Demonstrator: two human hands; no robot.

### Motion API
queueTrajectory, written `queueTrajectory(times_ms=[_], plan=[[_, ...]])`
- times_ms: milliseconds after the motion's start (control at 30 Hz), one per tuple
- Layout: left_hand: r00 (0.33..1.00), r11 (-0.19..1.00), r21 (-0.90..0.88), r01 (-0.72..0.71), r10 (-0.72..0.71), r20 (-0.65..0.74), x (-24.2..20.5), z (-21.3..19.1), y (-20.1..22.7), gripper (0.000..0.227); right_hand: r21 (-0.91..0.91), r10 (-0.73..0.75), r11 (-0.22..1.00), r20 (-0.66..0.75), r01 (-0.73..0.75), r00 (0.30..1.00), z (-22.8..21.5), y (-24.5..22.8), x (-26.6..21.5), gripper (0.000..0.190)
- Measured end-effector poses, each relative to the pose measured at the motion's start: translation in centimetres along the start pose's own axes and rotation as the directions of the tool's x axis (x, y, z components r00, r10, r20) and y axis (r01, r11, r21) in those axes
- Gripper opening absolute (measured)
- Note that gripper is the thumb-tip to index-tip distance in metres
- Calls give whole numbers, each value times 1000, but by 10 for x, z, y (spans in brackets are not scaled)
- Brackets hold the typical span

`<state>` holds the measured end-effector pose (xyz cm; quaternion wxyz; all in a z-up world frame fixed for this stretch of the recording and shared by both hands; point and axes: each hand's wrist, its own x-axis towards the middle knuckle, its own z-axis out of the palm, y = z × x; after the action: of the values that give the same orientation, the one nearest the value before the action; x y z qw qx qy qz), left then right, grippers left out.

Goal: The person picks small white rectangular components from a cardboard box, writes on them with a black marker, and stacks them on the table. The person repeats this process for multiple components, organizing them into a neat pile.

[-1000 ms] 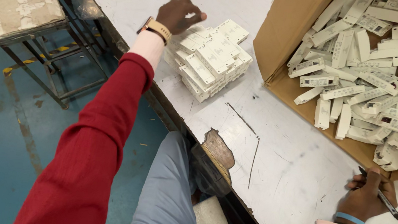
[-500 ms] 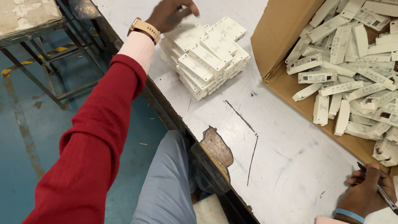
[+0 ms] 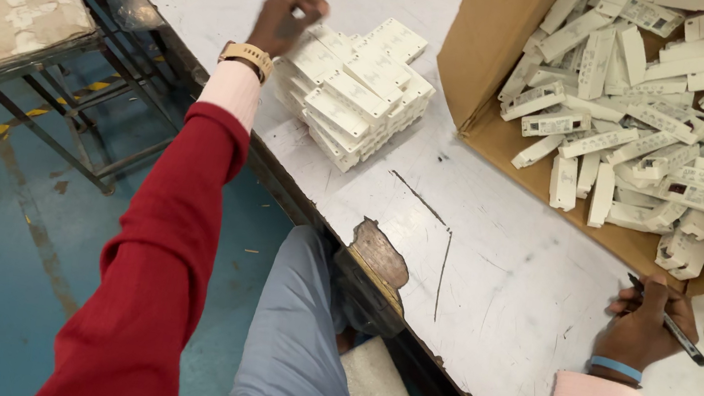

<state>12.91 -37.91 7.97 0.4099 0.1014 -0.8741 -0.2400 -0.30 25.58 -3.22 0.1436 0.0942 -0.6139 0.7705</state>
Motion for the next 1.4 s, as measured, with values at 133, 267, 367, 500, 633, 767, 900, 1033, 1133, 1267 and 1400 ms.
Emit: queueTrajectory(times_ms=[133, 267, 367, 500, 633, 767, 900, 1033, 1133, 1267, 1400], plan=[[970, 920, -380, -98, 3, -242, 2, 13, 69, 11, -1, 39, 999, -65, -39, 997, -4, 11, 12, 13], [959, 803, -574, -162, 264, 99, -25, 78, 166, 18, -13, 31, 999, -89, -33, 996, -3, 18, 13, 18], [931, 868, -495, -43, 215, 295, -43, 165, 222, 11, -19, 26, 999, -90, -28, 996, -3, 13, 11, 22], [970, 993, -5, -122, 120, 213, -47, 265, 242, 14, -28, 45, 998, -99, -48, 994, 1, 1, 8, 25], [983, 962, 232, -143, 112, 142, -41, 322, 239, 80, -72, 53, 996, -108, -61, 993, 5, -6, 8, 25], [915, 980, 199, 9, -89, 394, -32, 337, 235, 125, -52, 59, 997, -111, -65, 992, 7, -9, 9, 24], [866, 981, 192, 14, -109, 489, -28, 330, 227, 113, -26, 80, 996, -124, -84, 989, 7, -9, 9, 25], [854, 990, 142, -19, -58, 518, -19, 310, 228, 106, -16, 68, 997, -109, -70, 992, 6, -8, 8, 26], [766, 983, 165, 79, -166, 621, -19, 292, 243, 93, -32, 80, 996, -121, -84, 989, 6, -8, 9, 24], [673, 941, -52, 333, -199, 713, -33, 255, 262, 84, -25, 77, 996, -124, -81, 989, 4, -5, 10, 24], [562, 672, -357, 648, -106, 820, -73, 219, 266, 77, -29, 55, 998, -104, -58, 993, 7, -6, 11, 25]])
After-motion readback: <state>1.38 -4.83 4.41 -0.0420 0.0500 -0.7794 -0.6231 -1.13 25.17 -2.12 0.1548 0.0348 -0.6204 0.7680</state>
